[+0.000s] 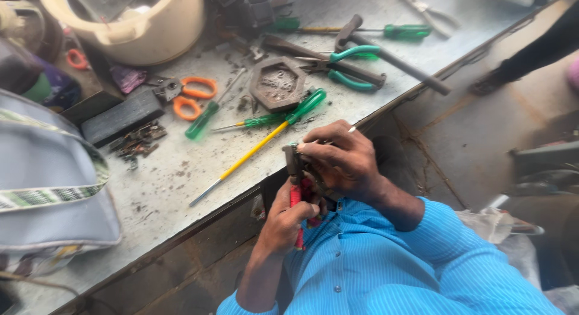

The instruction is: The person uses pliers to repeatedly bend and adjust a small metal tab on an electrical component held in the other hand. They switch between two pairs of pliers and occasionally inspect the component while seated at a cluttered workbench.

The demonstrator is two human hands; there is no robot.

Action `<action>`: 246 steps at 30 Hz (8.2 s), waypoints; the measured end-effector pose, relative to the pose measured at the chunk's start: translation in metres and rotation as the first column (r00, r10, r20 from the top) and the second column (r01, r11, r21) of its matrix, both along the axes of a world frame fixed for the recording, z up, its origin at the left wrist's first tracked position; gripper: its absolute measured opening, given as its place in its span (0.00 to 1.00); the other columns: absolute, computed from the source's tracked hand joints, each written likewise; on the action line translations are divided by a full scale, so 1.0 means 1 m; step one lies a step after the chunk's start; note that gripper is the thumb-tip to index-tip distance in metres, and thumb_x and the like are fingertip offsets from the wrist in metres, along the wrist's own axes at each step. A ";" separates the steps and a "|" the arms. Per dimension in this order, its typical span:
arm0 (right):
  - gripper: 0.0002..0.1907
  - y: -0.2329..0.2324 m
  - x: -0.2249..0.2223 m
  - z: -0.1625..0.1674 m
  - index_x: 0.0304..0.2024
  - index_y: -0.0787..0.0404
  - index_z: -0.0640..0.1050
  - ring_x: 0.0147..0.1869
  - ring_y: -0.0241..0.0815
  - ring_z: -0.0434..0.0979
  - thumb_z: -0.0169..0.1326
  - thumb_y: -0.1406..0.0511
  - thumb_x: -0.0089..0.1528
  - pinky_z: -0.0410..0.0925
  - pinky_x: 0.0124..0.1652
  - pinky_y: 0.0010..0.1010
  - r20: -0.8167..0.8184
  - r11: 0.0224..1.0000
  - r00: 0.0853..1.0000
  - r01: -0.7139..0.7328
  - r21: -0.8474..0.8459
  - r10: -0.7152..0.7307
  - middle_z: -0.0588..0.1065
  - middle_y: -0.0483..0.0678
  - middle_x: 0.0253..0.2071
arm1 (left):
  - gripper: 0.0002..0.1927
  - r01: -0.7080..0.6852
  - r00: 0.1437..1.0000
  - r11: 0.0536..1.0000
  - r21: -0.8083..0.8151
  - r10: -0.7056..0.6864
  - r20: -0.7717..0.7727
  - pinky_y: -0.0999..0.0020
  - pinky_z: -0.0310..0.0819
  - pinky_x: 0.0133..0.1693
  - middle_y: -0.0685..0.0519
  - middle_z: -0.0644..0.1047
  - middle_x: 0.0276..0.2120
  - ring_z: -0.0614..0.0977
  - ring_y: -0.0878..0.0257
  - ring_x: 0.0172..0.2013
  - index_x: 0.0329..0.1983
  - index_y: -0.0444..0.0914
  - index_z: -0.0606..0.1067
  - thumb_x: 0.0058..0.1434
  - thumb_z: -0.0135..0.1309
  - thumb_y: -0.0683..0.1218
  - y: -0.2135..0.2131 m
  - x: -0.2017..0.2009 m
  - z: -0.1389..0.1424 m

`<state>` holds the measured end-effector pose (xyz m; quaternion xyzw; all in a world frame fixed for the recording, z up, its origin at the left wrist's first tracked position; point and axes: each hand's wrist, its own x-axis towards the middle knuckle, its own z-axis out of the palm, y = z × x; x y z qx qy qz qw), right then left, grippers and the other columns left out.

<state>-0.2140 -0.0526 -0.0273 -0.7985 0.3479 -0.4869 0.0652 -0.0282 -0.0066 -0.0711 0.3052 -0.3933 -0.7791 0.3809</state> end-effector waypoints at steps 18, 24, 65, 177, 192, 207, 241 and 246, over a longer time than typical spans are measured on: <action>0.14 0.009 -0.007 -0.005 0.50 0.62 0.74 0.53 0.47 0.83 0.61 0.74 0.64 0.79 0.48 0.30 0.131 0.984 0.991 -0.047 0.171 0.025 0.75 0.51 0.54 | 0.25 -0.099 0.946 0.993 -0.059 0.113 0.304 0.68 0.77 0.36 0.47 0.77 0.41 0.80 0.63 0.39 0.57 0.34 0.68 0.54 0.50 0.35 -0.004 -0.014 -0.042; 0.21 0.013 -0.013 0.001 0.52 0.62 0.71 0.55 0.49 0.80 0.63 0.71 0.59 0.78 0.51 0.35 0.024 0.994 0.999 -0.049 0.100 0.047 0.73 0.55 0.55 | 0.31 -0.131 0.933 0.981 0.140 0.075 0.352 0.66 0.71 0.32 0.46 0.76 0.41 0.76 0.60 0.32 0.61 0.36 0.68 0.51 0.52 0.33 -0.026 -0.020 -0.067; 0.06 0.009 -0.150 0.030 0.46 0.63 0.76 0.45 0.43 0.80 0.47 0.71 0.73 0.77 0.46 0.35 0.913 1.000 0.408 -0.025 0.002 0.009 0.77 0.54 0.45 | 0.18 -0.190 0.893 0.974 0.119 0.121 0.434 0.68 0.76 0.42 0.48 0.79 0.42 0.80 0.62 0.40 0.53 0.34 0.75 0.58 0.58 0.35 -0.070 -0.031 -0.077; 0.06 0.012 0.032 0.002 0.44 0.66 0.77 0.45 0.49 0.80 0.60 0.71 0.66 0.73 0.43 0.38 -0.082 0.926 0.995 0.088 0.367 -0.062 0.76 0.54 0.44 | 0.11 -0.498 0.853 0.831 -0.248 0.521 0.033 0.72 0.84 0.49 0.49 0.83 0.46 0.84 0.67 0.45 0.48 0.35 0.76 0.64 0.62 0.40 -0.021 0.009 -0.004; 0.07 0.009 0.029 0.005 0.43 0.66 0.77 0.47 0.47 0.82 0.59 0.76 0.63 0.74 0.46 0.35 0.000 0.887 1.000 0.017 0.461 -0.019 0.77 0.53 0.43 | 0.11 -0.486 0.844 0.842 -0.234 0.522 0.123 0.73 0.80 0.43 0.51 0.82 0.40 0.81 0.69 0.39 0.48 0.33 0.78 0.64 0.64 0.38 -0.020 0.009 0.000; 0.06 0.011 0.032 0.001 0.44 0.66 0.78 0.46 0.42 0.82 0.60 0.73 0.65 0.75 0.44 0.30 0.053 0.902 0.997 0.021 0.430 -0.049 0.78 0.51 0.45 | 0.12 -0.527 0.829 0.830 -0.184 0.550 0.103 0.73 0.83 0.45 0.49 0.82 0.39 0.84 0.67 0.41 0.48 0.33 0.77 0.61 0.64 0.36 -0.020 0.008 -0.002; 0.08 0.009 0.025 0.002 0.46 0.66 0.78 0.48 0.45 0.82 0.60 0.71 0.65 0.75 0.45 0.32 0.032 0.926 0.999 0.017 0.376 -0.031 0.77 0.51 0.46 | 0.12 -0.540 0.837 0.834 -0.112 0.546 0.031 0.72 0.83 0.45 0.48 0.81 0.40 0.84 0.66 0.41 0.49 0.32 0.76 0.62 0.62 0.36 -0.022 0.005 -0.005; 0.05 0.009 0.025 -0.002 0.44 0.65 0.79 0.47 0.45 0.82 0.61 0.72 0.66 0.75 0.45 0.34 -0.025 0.944 0.998 0.054 0.325 -0.049 0.78 0.50 0.45 | 0.12 -0.539 0.835 0.831 -0.137 0.548 0.040 0.71 0.84 0.46 0.48 0.82 0.42 0.84 0.65 0.42 0.48 0.32 0.76 0.62 0.62 0.37 -0.023 0.005 -0.005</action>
